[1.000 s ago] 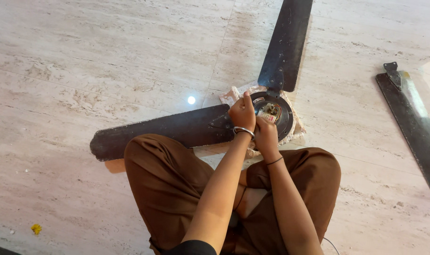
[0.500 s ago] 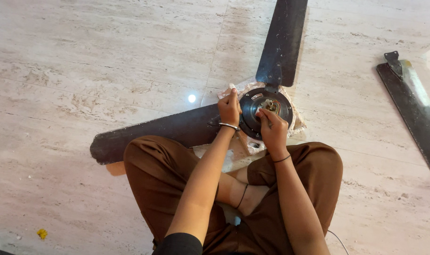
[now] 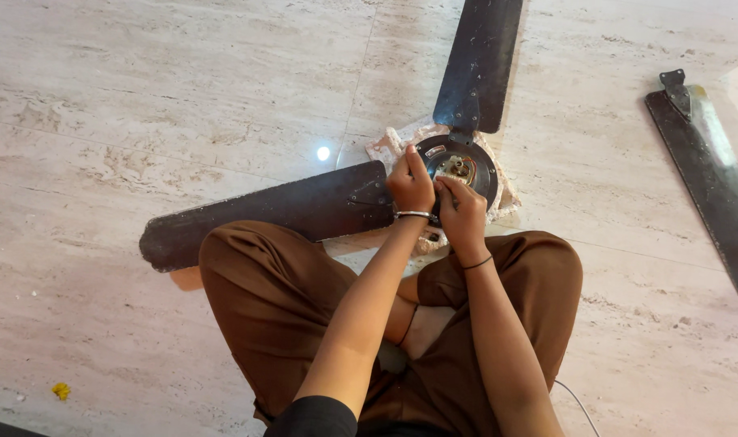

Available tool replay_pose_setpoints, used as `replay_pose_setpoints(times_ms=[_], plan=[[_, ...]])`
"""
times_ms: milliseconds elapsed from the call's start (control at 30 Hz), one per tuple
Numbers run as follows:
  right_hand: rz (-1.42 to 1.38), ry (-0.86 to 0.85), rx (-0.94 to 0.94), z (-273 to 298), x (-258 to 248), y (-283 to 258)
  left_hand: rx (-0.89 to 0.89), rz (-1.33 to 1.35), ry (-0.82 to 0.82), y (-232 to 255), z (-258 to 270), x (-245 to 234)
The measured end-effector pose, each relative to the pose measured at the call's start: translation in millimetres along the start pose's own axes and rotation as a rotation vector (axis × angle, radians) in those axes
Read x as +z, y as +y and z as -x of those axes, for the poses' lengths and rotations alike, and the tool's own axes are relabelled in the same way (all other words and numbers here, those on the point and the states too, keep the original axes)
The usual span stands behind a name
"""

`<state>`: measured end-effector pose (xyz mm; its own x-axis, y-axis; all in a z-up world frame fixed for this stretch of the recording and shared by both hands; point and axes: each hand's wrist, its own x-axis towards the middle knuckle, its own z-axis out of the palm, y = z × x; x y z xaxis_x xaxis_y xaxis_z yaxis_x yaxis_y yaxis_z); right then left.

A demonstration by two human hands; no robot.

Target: The person sits on the floor and uses a screwdriver to remove screws from the fan blade mounting brackets. They detach two fan blades from the motor housing and place them on the floor. The person then picks up a third blade and begins to attach it to the motor housing.

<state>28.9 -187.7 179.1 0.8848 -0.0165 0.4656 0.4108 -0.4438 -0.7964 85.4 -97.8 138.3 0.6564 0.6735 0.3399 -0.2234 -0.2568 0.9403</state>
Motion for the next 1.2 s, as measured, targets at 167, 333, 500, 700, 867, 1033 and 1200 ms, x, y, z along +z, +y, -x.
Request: replay_pose_setpoints(times_ms=[167,333,500,700,867,1033,1200], plan=[[-0.012,-0.019,0.017,0,-1,1,-0.128,-0.045,0.028,3,-9,8],[-0.040,-0.021,0.012,3,-1,5,-0.112,-0.019,-0.032,-15,-21,5],[-0.026,0.000,0.052,7,-2,5,-0.055,0.020,-0.146,-24,-25,13],[-0.022,0.031,0.104,6,-10,8,-0.084,0.078,-0.248,-40,-39,7],[-0.015,0.037,0.108,6,-7,8,-0.120,0.140,-0.392,-43,-43,7],[0.003,0.028,0.077,7,-8,9,-0.072,0.150,-0.462,-40,-43,4],[0.030,0.003,0.116,10,-5,8,-0.088,0.068,-0.328,-28,-30,-1]])
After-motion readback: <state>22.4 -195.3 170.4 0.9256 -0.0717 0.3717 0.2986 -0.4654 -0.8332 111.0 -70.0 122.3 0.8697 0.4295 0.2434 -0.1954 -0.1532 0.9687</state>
